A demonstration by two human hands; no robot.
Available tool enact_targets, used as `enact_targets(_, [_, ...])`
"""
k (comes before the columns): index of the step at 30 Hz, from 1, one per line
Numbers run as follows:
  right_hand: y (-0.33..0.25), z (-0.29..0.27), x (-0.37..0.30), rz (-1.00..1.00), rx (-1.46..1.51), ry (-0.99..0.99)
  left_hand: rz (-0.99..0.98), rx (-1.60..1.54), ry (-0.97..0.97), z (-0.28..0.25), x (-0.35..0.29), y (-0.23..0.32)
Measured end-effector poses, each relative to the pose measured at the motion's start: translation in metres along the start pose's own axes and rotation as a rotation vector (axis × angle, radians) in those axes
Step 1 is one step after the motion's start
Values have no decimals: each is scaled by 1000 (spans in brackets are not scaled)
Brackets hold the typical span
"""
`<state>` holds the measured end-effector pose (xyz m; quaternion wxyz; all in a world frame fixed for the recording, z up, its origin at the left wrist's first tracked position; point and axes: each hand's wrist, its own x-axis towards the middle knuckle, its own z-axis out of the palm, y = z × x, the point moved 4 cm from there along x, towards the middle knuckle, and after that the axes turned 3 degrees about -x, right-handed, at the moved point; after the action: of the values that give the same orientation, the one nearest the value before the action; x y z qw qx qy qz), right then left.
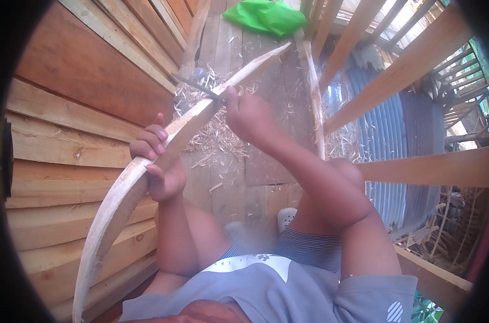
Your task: The person sits on a wooden floor and uses a knife to carve a long, curved piece of wood. They repeatedly scrape the surface to remove shavings, rotating the wood to work different sections.
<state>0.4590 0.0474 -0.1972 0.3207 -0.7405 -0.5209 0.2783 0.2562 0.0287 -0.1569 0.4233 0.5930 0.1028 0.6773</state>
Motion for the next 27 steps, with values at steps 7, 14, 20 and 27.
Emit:
enact_targets(7, [-23, 18, -6, -88, -173, 21, -26, -222, 173, -16, 1, -2])
enact_targets(14, [58, 4, 55, 58, -247, 179, -38, -239, 107, -8, 1, -4])
enact_targets(20, [-2, 16, 29, -12, -204, 3, -47, -236, 286, -15, -1, -5])
enact_targets(27, [-36, 24, 13, -106, -332, -141, -35, -191, 198, -24, -3, -8])
